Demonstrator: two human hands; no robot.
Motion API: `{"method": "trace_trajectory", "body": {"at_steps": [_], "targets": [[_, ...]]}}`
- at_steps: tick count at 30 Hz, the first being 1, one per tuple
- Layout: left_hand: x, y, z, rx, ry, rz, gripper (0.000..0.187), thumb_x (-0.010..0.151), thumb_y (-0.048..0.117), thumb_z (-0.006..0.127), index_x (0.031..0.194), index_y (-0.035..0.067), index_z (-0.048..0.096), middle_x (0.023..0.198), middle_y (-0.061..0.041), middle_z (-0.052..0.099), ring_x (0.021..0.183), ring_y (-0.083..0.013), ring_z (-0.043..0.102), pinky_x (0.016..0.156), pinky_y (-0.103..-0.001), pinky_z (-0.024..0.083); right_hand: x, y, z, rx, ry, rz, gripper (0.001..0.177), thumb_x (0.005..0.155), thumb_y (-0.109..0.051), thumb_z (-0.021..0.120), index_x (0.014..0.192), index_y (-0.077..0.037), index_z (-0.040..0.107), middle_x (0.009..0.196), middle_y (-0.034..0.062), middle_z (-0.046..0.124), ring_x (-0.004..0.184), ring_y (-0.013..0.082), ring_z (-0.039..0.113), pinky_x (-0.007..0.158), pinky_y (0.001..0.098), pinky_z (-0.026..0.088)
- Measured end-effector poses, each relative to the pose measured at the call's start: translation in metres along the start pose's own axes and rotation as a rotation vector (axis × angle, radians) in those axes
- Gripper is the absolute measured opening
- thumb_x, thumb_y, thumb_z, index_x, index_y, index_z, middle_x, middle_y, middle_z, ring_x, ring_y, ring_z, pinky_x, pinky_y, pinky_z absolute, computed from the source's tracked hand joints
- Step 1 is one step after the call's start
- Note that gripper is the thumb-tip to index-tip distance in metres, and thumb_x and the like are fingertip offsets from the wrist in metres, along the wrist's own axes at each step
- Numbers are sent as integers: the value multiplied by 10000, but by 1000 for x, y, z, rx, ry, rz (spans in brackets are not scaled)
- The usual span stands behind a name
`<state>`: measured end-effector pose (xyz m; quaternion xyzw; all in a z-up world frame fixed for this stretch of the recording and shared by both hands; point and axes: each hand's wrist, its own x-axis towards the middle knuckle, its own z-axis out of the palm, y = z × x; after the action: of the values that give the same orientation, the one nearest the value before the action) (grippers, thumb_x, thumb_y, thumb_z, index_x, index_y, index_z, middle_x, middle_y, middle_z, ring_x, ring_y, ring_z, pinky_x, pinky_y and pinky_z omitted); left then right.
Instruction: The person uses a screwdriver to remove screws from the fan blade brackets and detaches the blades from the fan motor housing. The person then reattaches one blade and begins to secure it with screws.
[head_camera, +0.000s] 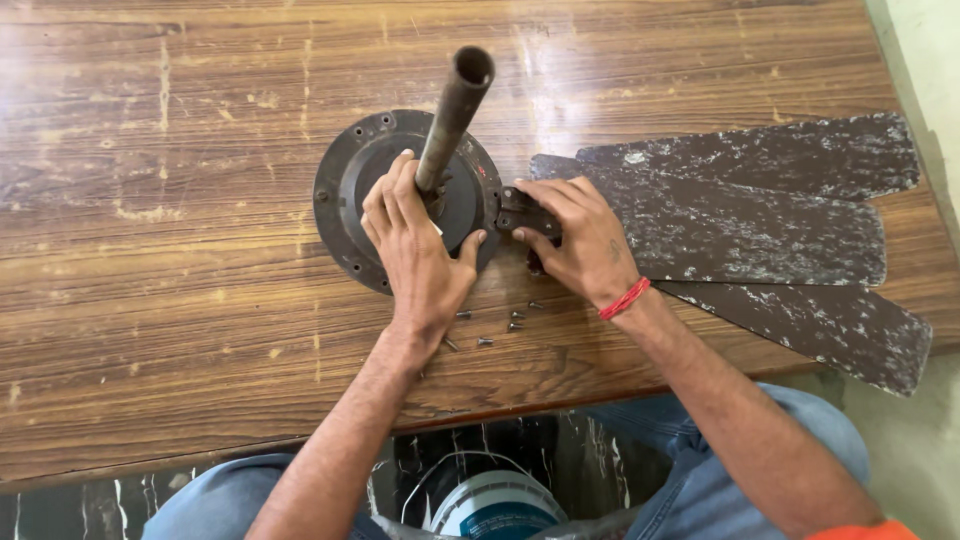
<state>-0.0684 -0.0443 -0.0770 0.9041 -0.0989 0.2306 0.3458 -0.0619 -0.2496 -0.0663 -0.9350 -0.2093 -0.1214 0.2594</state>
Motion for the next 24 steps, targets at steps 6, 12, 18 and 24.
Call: {"method": "trace_trajectory", "body": {"at_steps": [6, 12, 18, 24], "targets": [[1, -8, -3, -12, -33, 56, 1106, 676, 164, 962, 1528, 36, 268, 1562, -163, 382, 1444, -374, 354, 1233, -537, 258, -2, 4, 2, 19, 19, 0, 555, 800, -180, 885, 1303, -60, 684, 1248, 110, 730, 1114, 260, 653, 1001, 395, 535], [2, -8, -6, -8, -26, 73, 1077, 693, 187, 962, 1520, 35, 289, 1559, -167, 383, 1439, -379, 362, 1218, -542, 273, 0, -1, -2, 43, 2, 26, 581, 791, -187, 895, 1315, -56, 680, 1264, 105, 717, 1129, 274, 625, 1005, 405, 525], [-1, -12, -7, -37, 3, 92, 1065, 732, 283, 1001, 1519, 43, 325, 1561, -151, 409, 1442, -360, 388, 1217, -525, 299, 0, -3, -12, 22, -13, -9, 607, 765, -174, 912, 1310, -37, 682, 1254, 116, 714, 1141, 299, 588, 1007, 409, 512], [-3, -16, -7, -48, 7, 113, 1024, 764, 274, 990, 1514, 45, 331, 1559, -152, 411, 1444, -355, 393, 1226, -523, 303, 0, 2, -8, -6, -11, -13, 580, 766, -166, 922, 1289, -52, 700, 1232, 95, 730, 1128, 292, 590, 995, 404, 514]]}}
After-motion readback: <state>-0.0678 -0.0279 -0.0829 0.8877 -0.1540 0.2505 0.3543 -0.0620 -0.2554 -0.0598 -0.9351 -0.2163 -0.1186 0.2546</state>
